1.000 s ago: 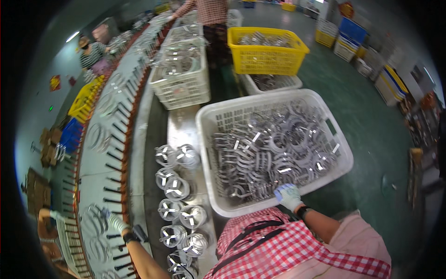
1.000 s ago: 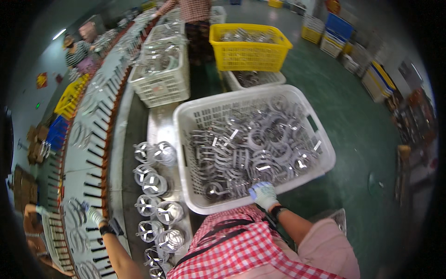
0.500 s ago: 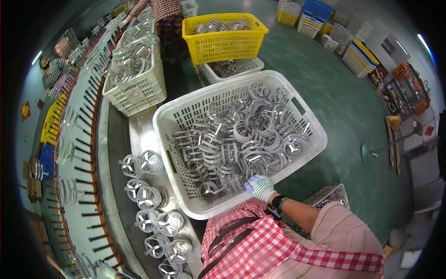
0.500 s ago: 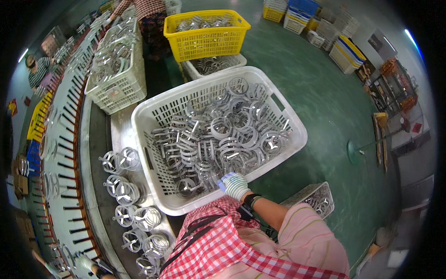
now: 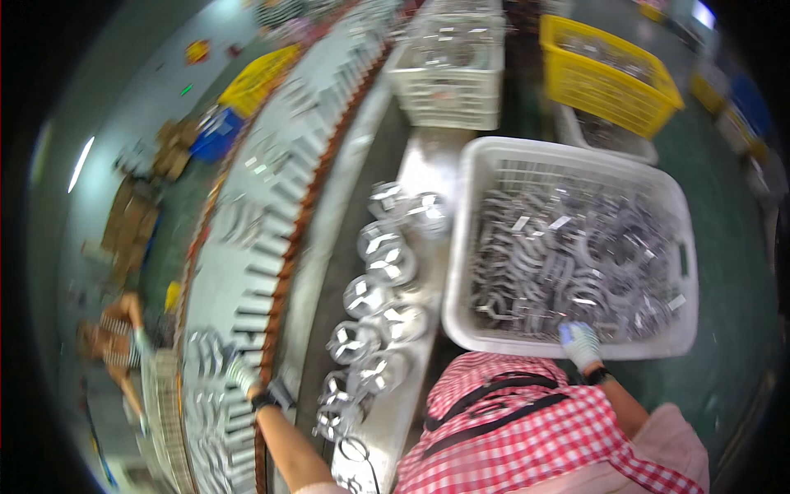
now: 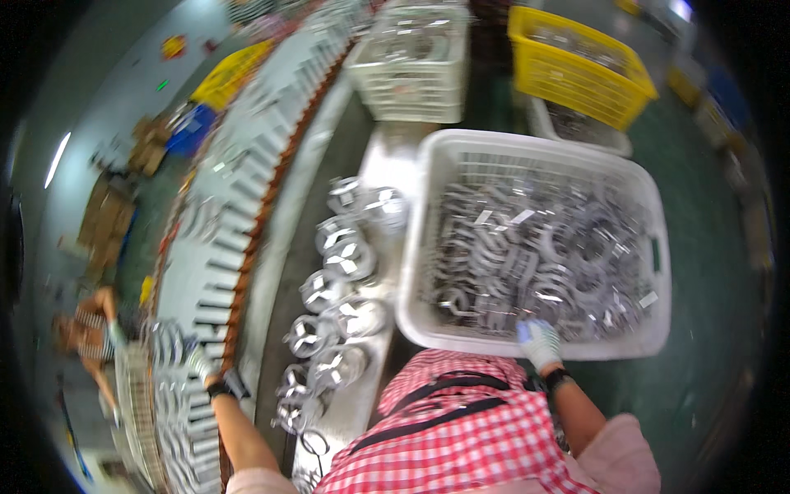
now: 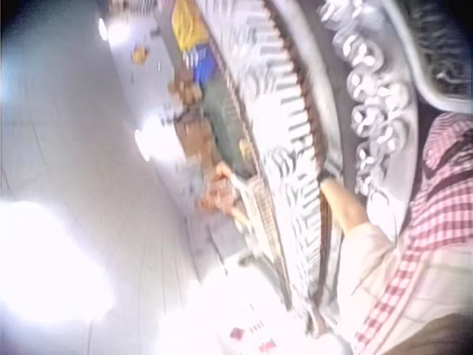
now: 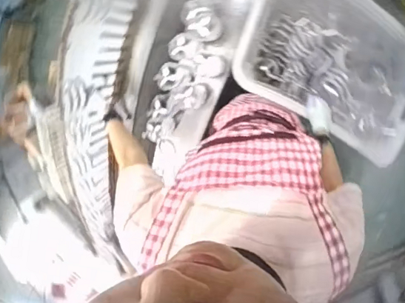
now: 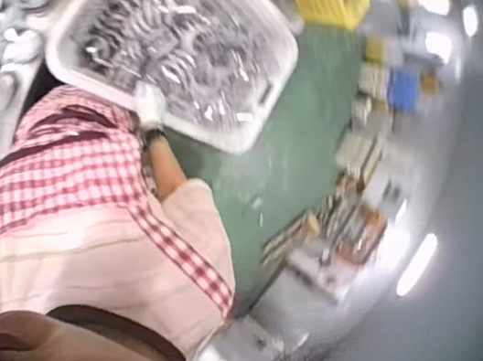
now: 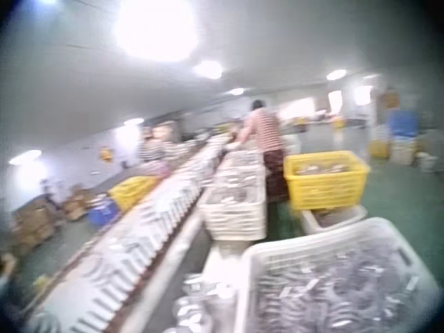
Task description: The person picks up metal rings from a white basket and places them onto a rotating rack, then removes finished rings and attaches them to plastic bases. They repeat this process, handling the rings and bases one at a time at the workstation.
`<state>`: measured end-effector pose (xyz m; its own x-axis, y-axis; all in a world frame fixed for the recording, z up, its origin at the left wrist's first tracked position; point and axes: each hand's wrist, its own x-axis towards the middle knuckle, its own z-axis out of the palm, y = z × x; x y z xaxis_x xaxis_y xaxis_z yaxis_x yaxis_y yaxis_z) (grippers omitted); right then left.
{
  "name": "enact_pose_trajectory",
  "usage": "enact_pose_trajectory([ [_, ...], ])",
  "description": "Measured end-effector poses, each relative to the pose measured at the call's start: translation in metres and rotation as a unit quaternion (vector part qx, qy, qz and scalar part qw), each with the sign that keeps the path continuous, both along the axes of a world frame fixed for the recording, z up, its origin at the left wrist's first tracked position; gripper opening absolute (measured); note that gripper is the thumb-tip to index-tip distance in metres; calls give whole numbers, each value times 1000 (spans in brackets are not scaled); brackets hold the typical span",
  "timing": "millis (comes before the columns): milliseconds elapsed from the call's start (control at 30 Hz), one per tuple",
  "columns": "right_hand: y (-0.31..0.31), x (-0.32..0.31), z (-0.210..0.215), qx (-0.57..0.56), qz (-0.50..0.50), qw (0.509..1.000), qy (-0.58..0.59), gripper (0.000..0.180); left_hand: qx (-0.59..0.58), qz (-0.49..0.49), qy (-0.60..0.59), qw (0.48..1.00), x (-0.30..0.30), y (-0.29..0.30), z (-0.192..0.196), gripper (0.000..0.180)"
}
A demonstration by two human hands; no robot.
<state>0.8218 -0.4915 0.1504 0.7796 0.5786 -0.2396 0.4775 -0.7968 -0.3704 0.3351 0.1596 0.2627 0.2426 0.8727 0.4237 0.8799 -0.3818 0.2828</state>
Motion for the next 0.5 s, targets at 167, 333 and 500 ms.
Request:
enact_pose_trajectory([
  [167,-8,-1,-24,-27,18,999,6,29,-129,200,431,870,-19,-23,7,17],
  [333,-47,11,-28,28,-108,988,104,34,-8,99,535,839,18,-69,-61,13],
  [500,-61,77,-17,144,-203,963,103,31,122,-8,290,949,60,-169,-5,39],
])
